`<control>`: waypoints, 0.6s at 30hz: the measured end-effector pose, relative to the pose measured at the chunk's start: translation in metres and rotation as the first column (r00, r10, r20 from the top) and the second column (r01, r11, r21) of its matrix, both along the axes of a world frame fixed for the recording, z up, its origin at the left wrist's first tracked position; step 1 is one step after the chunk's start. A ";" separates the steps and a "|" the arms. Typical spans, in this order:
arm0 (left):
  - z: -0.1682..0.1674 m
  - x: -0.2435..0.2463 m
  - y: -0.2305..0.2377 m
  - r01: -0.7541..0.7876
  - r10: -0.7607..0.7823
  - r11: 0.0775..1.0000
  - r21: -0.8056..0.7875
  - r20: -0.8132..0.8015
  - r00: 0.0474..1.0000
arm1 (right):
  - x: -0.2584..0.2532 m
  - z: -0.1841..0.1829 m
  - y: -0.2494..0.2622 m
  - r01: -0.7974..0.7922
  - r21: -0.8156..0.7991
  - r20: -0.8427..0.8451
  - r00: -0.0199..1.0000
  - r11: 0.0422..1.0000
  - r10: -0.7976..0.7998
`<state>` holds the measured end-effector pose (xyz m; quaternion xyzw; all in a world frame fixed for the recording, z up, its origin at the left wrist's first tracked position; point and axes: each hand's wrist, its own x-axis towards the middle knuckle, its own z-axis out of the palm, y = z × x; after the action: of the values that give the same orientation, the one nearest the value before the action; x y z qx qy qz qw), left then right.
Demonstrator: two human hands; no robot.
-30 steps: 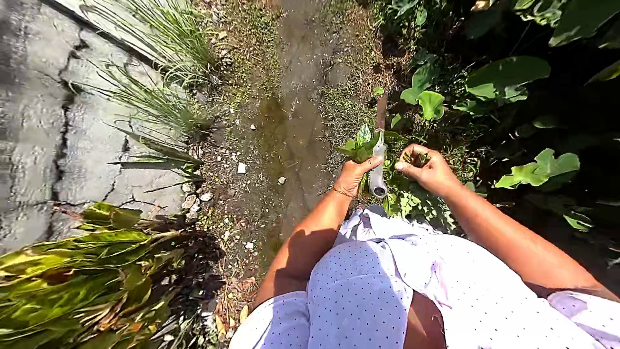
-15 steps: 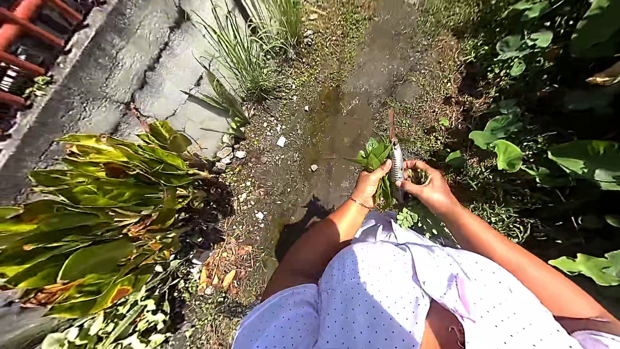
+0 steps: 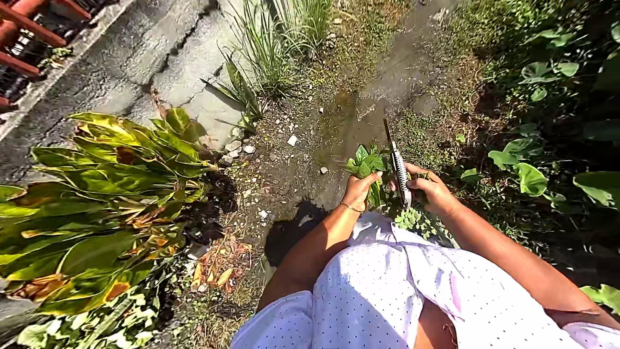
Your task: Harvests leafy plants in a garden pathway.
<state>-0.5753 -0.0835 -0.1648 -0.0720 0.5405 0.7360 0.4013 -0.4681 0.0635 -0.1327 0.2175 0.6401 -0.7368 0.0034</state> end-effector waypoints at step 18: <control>0.020 -0.076 0.135 0.037 -0.034 0.999 0.011 -0.196 0.980 | -0.106 -0.002 0.142 0.068 -0.402 -0.293 0.935 0.913 -0.199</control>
<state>-0.6514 0.0511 -0.1444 0.0133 0.5732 0.7361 0.3596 -0.5743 0.2056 -0.1346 0.1308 0.4575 -0.8724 -0.1115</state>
